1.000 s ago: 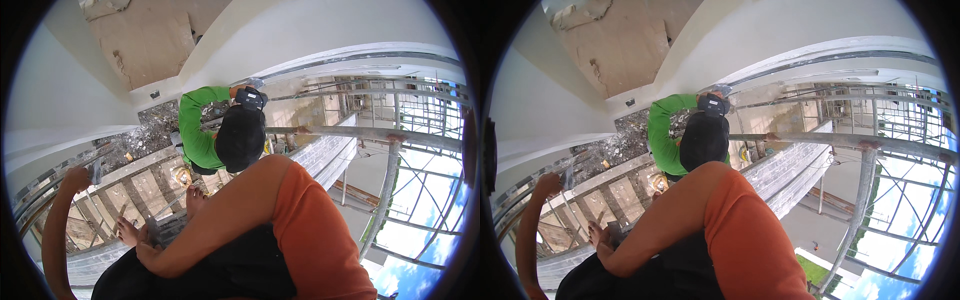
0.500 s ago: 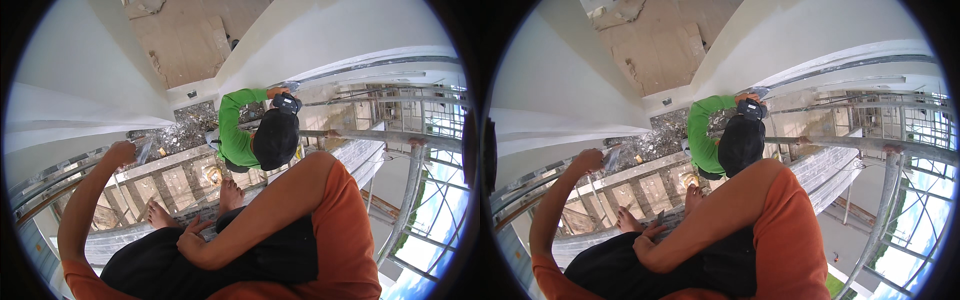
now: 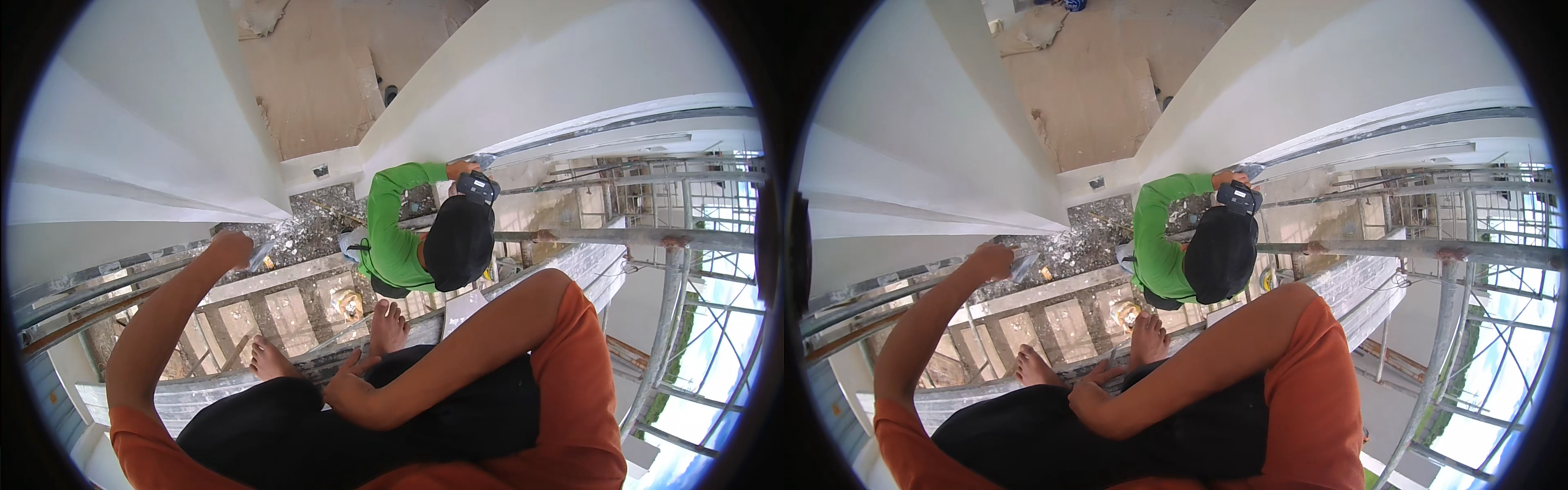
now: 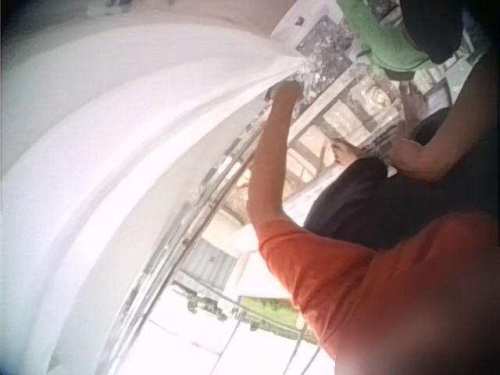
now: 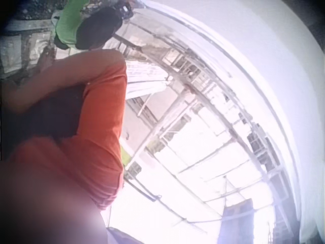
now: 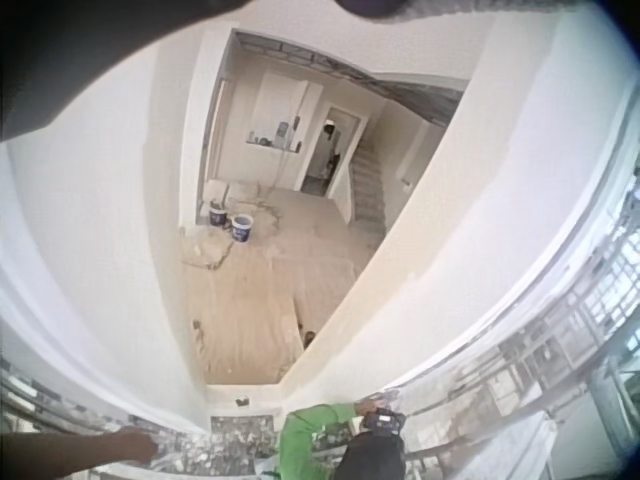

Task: The person applies plaster to a white wall using a trowel while standing on scaffolding. They repeatedly scoop material and smooth it onto the wall surface. Another worker is visible nearby performing similar tasks.

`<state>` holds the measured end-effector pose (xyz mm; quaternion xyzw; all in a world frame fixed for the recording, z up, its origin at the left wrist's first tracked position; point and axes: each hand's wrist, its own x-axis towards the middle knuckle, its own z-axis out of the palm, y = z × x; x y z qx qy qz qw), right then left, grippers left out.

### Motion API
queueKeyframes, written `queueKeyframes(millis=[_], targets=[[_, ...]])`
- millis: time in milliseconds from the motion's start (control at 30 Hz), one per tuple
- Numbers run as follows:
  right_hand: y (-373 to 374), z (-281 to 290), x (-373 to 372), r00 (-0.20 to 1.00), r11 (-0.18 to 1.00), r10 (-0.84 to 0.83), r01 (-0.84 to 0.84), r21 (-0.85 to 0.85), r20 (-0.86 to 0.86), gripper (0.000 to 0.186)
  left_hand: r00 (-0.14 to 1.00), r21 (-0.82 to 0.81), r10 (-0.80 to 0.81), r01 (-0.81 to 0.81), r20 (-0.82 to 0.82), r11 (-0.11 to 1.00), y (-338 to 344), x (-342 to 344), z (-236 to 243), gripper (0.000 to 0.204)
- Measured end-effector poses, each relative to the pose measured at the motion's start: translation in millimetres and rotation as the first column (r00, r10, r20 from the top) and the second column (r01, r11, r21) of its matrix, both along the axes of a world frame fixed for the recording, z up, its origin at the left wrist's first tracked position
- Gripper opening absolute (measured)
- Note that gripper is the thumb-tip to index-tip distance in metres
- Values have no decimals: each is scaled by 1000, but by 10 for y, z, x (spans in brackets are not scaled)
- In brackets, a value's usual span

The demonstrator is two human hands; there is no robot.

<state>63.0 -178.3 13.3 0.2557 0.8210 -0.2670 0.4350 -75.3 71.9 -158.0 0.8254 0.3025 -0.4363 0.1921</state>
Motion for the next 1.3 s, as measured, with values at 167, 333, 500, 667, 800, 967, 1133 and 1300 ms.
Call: queueKeyframes(millis=[167, 333, 500, 667, 800, 967, 1133, 1300], targets=[[-177, -285, -69, 990, 996, -63, 70, 50, -124, 34, 997, 59, 36, -40, 64, 997, 65, -158, -125, 26], [-82, -128, -123, 984, 953, 137, -98, 288, -117, 37, 996, 55, 78, -76, -49, 996, 103, -281, -31, 28], [-26, -222, -213, 994, 964, 106, -104, 243, 5, 37, 1000, -26, 3, -4, -30, 1000, 134, -81, -291, 28], [-72, -238, -249, 982, 961, 188, -188, 204, 17, 36, 994, 45, 87, -90, 72, 995, 22, -244, -28, 22], [-51, -210, -253, 977, 957, 209, -215, 196, 50, 37, 985, -14, 139, -139, 101, 990, 61, -84, -22, 27], [34, -230, -226, 965, 953, 262, -263, 148, 21, 38, 991, 31, 67, -71, 116, 997, 57, -146, -116, 29], [71, -241, -211, 978, 969, 197, -204, 138, 64, 40, 988, -10, 152, -151, 33, 988, 103, -124, -118, 30], [25, -211, -164, 949, 944, 276, -297, 141, 152, 44, 982, -35, 187, -188, -37, 981, 78, -176, -119, 25]])
